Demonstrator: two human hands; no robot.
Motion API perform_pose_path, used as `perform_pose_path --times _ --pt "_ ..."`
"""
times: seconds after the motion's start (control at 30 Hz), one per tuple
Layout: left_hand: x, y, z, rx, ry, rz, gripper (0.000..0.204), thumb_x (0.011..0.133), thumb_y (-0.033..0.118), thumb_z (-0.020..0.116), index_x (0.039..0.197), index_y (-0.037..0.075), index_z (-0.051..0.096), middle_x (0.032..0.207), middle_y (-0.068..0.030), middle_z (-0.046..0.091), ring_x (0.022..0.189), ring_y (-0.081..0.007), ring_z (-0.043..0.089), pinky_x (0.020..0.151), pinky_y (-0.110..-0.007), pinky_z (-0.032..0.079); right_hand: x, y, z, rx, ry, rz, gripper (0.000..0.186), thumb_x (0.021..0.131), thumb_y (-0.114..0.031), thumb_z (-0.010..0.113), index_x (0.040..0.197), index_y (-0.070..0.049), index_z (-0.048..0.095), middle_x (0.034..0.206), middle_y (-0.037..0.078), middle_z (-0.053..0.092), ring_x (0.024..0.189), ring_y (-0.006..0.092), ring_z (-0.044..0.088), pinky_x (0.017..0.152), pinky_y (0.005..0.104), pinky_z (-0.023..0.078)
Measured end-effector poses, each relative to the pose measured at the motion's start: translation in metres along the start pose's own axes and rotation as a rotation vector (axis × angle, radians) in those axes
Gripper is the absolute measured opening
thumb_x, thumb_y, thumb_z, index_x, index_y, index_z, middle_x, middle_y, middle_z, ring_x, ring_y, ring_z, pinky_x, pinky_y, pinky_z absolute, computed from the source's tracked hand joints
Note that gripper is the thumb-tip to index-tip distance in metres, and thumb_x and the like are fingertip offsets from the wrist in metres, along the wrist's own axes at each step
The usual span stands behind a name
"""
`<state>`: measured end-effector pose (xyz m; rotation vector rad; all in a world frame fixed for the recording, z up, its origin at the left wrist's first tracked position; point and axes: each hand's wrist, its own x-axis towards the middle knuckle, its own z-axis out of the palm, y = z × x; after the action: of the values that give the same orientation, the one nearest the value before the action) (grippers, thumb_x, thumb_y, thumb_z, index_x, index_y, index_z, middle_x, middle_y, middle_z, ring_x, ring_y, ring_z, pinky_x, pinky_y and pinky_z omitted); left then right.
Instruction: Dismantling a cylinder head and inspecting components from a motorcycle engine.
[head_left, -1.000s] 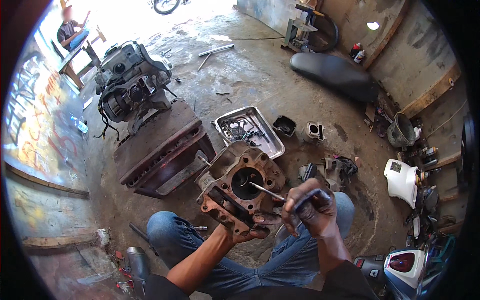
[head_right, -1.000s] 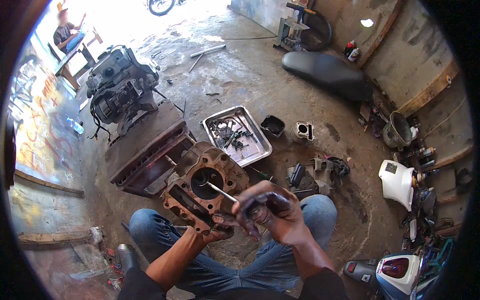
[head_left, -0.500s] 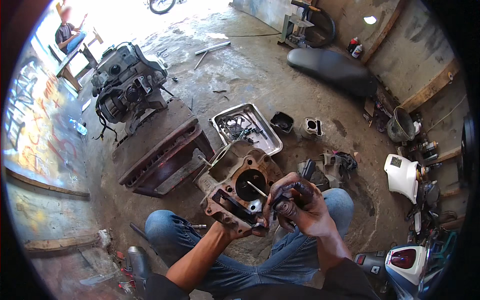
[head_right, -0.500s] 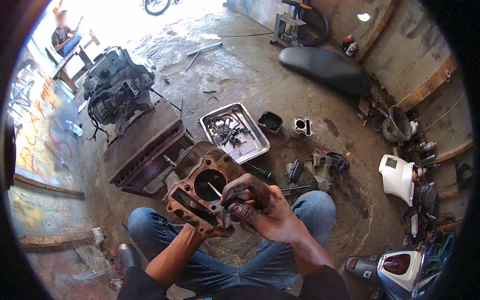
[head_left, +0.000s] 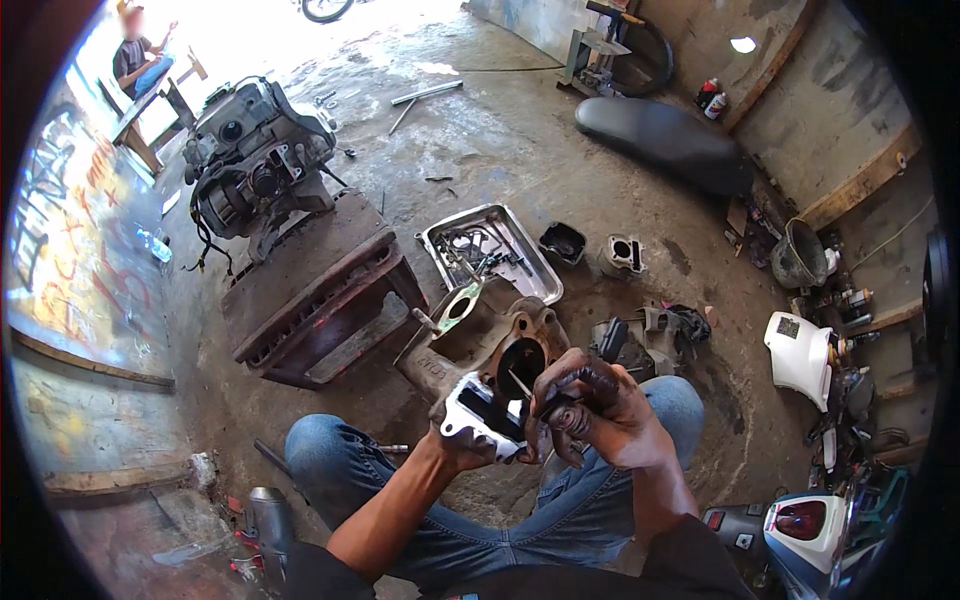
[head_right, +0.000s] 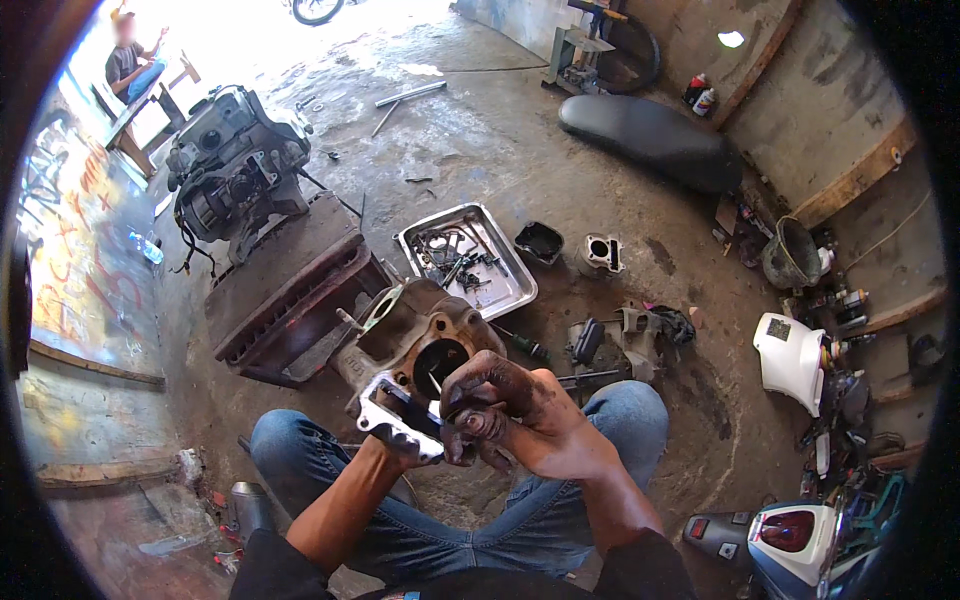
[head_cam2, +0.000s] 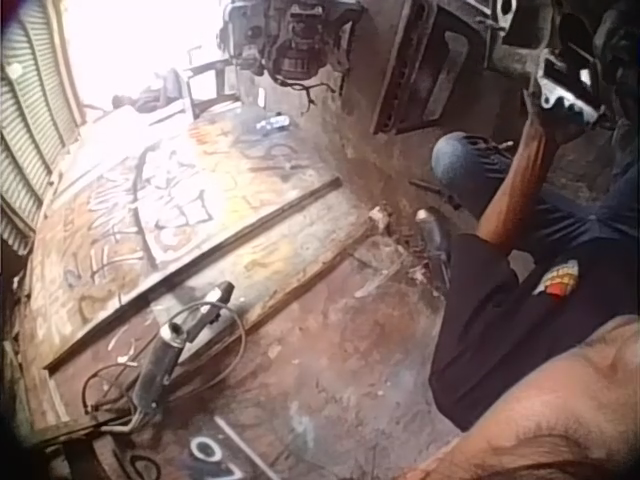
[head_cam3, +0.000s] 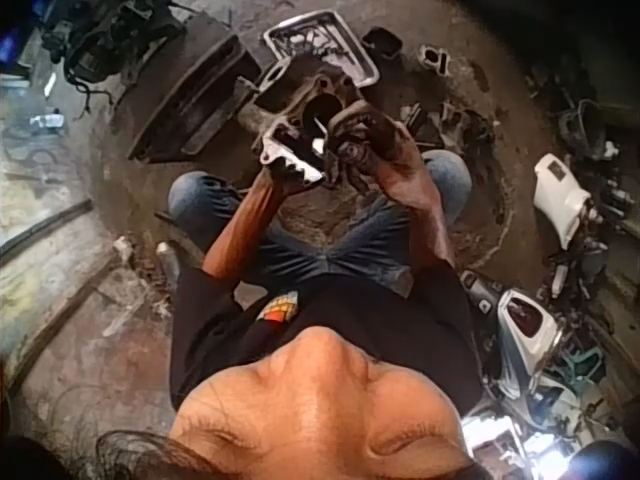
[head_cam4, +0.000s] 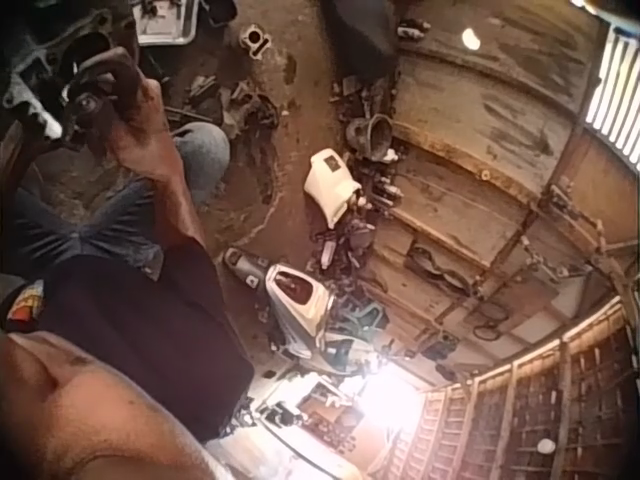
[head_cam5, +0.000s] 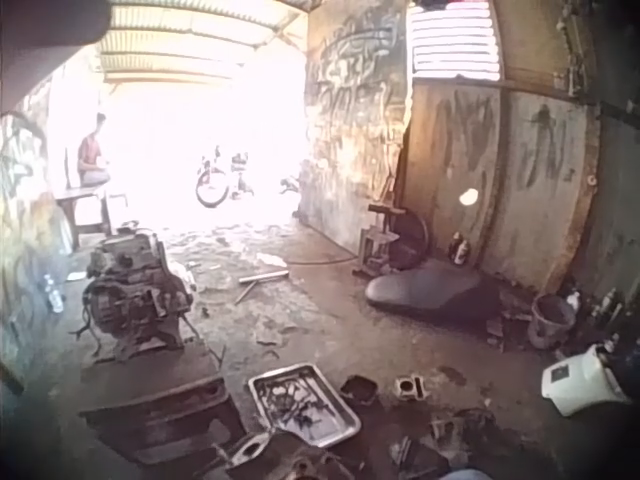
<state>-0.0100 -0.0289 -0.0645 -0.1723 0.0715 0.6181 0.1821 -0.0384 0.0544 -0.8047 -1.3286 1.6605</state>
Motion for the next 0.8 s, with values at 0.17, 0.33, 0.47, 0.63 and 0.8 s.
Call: perform_pose_path --times 0.17,0.33,0.47,0.63,0.8 --pt "0.002 0.004 -0.036 -0.214 -0.254 -0.141 0.062 0.091 0.05 0.052 0.129 0.001 0.052 0.118 -0.0253 0.058 0.095 -0.041 0.064 0.073 -0.057 0.055 0.003 -0.011 0.0 0.222 0.049 0.02 0.017 0.099 -0.008 0.056 0.113 0.0 0.057 0.086 0.008 0.067 0.068 0.0088 0.063 0.046 0.0203 0.043" --pt "0.01 -0.006 0.002 -0.035 -0.232 -0.017 0.075 0.086 0.06 0.055 0.138 0.007 0.044 0.117 -0.0203 0.059 0.098 -0.0361 0.062 0.076 -0.057 0.054 0.005 -0.007 -0.006 -0.199 0.151 -0.051 0.028 0.091 0.003 0.061 0.118 -0.001 0.054 0.099 0.007 0.067 0.093 0.0128 0.065 0.076 0.0287 0.056" --pt "0.01 -0.003 -0.01 0.046 -0.158 0.003 0.089 0.086 0.071 0.041 0.143 0.003 0.039 0.129 -0.0228 0.056 0.109 -0.0416 0.061 0.088 -0.061 0.053 0.008 -0.001 0.0 -0.259 0.32 -0.03 0.033 0.088 0.003 0.066 0.119 -0.005 0.056 0.104 0.007 0.067 0.098 0.0123 0.064 0.086 0.03 0.053" --pt "0.005 -0.003 -0.022 0.06 -0.116 0.066 0.089 0.086 0.071 0.043 0.144 0.003 0.038 0.13 -0.0227 0.056 0.11 -0.0406 0.061 0.089 -0.06 0.053 0.01 -0.001 0.001 -0.349 0.27 -0.06 0.035 0.084 0.0 0.072 0.116 -0.006 0.059 0.104 0.007 0.067 0.091 0.0099 0.065 0.078 0.026 0.054" --pt "0.006 -0.005 0.004 0.16 0.003 0.056 0.055 0.094 0.044 0.055 0.135 0.007 0.048 0.114 -0.016 0.063 0.097 -0.0352 0.065 0.077 -0.053 0.059 0.012 -0.001 0.001 -0.661 0.343 -0.235 0.031 0.081 -0.004 0.078 0.108 -0.005 0.065 0.101 0.006 0.067 0.083 0.0083 0.065 0.069 0.0233 0.053"
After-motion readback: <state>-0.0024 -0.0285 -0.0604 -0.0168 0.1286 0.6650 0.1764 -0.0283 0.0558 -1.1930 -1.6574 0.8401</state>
